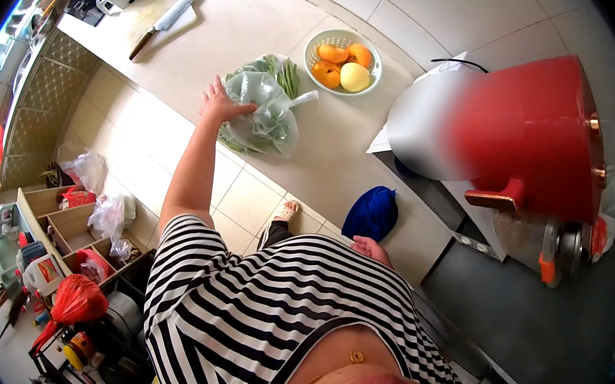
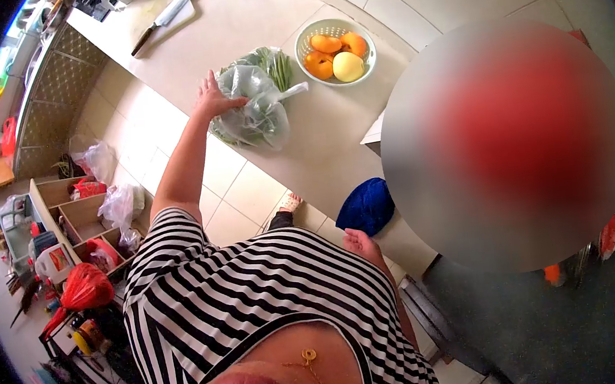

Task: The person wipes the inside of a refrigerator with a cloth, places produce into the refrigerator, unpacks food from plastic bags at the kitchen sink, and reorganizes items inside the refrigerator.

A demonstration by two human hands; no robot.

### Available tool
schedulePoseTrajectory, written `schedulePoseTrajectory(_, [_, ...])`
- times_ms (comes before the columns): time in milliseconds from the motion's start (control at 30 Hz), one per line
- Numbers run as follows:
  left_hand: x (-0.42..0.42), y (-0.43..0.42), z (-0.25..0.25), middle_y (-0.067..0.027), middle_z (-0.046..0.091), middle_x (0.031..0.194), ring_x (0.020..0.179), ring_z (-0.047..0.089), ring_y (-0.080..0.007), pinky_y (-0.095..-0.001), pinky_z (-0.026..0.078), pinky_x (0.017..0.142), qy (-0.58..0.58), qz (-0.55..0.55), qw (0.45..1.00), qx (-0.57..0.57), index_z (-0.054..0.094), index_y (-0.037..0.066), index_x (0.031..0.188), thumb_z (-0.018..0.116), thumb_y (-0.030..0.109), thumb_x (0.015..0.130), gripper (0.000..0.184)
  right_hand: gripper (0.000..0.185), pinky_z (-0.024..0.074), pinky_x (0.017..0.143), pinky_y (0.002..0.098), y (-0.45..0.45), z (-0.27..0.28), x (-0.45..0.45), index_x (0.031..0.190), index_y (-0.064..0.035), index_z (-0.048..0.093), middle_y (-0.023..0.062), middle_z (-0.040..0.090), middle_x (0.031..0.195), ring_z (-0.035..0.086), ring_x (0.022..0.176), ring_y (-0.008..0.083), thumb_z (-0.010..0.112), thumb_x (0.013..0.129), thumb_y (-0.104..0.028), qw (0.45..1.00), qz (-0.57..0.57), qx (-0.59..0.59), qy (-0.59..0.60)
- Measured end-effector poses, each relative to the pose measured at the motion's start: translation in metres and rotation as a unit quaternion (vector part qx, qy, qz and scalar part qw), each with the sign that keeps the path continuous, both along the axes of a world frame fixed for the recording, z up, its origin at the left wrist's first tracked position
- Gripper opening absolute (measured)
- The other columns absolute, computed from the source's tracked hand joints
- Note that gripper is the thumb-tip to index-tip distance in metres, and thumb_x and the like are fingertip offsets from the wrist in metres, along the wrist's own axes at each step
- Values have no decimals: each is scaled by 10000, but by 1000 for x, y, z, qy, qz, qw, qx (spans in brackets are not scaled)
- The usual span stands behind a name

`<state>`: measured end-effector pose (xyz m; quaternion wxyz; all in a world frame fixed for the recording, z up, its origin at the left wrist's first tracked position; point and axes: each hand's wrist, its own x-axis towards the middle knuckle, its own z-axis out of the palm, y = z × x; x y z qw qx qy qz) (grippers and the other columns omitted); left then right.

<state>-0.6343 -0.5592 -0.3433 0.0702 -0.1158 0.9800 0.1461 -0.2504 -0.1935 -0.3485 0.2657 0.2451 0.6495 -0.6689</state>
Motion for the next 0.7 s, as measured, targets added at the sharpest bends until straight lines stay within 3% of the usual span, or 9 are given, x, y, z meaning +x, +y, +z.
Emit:
schedulePoseTrajectory(33, [-8, -6, -14, -210, 332, 1379, 1262, 344, -344, -382, 339, 1017, -92, 20, 991, 93, 223, -15, 1359, 799, 560, 461, 1212, 482, 453, 810, 252, -3, 3, -3, 1204, 17, 470, 75, 590, 1000, 553, 890, 106, 618, 847, -272, 999, 11, 35, -1])
schedulePoseTrajectory(167, [-23, -24, -32, -232, 493, 1232, 1121, 505, -328, -384, 444, 897, -106, 43, 980, 160, 332, -59, 1304, 807, 464, 502, 1069, 451, 462, 798, 259, -2, -3, -3, 1185, 9, 494, 87, 602, 996, 568, 876, 116, 616, 847, -262, 999, 9, 39, 20])
schedulePoseTrajectory(233, [-23, -33, -51, -188, 621, 982, 887, 616, -281, -360, 499, 745, -197, 37, 943, 266, 509, -64, 1143, 789, 331, 581, 741, 420, 468, 791, 261, -3, -5, -6, 1172, 7, 507, 91, 612, 981, 578, 861, 120, 615, 843, -232, 999, 5, 20, 27])
schedulePoseTrajectory(267, [-16, -31, -53, -188, 621, 982, 887, 616, -281, -360, 499, 745, -198, 31, 943, 264, 509, -64, 1143, 789, 331, 581, 741, 420, 468, 791, 261, -3, -9, -5, 1172, 7, 507, 91, 612, 981, 578, 861, 120, 615, 843, -232, 999, -1, 20, 28])
schedulePoseTrajectory(333, [19, -26, -42, -117, 632, 852, 754, 612, -229, -349, 493, 683, -85, 67, 862, 494, 590, -52, 1001, 732, 189, 657, 443, 402, 457, 842, 249, -3, -21, -1, 1212, 14, 457, 110, 577, 1060, 566, 939, 121, 589, 871, -152, 999, 36, 22, 8])
schedulePoseTrajectory(533, [86, -15, 2, -85, 623, 908, 803, 594, -192, -327, 482, 729, 3, 54, 804, 592, 589, -20, 1023, 666, 54, 697, 344, 379, 467, 791, 253, -25, -11, -16, 1134, -1, 532, 76, 623, 950, 582, 858, 119, 620, 833, -213, 989, 82, 83, 90])
schedulePoseTrajectory(600, [121, 2, 52, -74, 615, 963, 867, 584, -177, -316, 475, 787, -17, 32, 807, 590, 559, -12, 1075, 663, 24, 694, 396, 365, 460, 799, 247, -32, -15, -16, 1112, 14, 534, 65, 626, 918, 577, 862, 110, 621, 838, -211, 984, 73, 36, 157])
schedulePoseTrajectory(667, [154, 13, 73, -62, 604, 1015, 919, 572, -160, -309, 466, 832, 2, -109, 787, 607, 514, -4, 1137, 664, 3, 682, 479, 519, 426, 857, 260, -37, -18, -16, 1271, -11, 383, 72, 557, 1107, 533, 975, 126, 625, 841, -173, 979, 5, -148, 140])
schedulePoseTrajectory(700, [169, 19, 79, -52, 599, 1031, 945, 563, -147, -301, 455, 857, -1, -151, 801, 579, 488, 6, 1163, 681, -5, 652, 547, 538, 418, 874, 268, -41, -1, -15, 1285, -21, 358, 74, 533, 1148, 527, 1001, 143, 620, 848, -194, 980, -41, -152, 123])
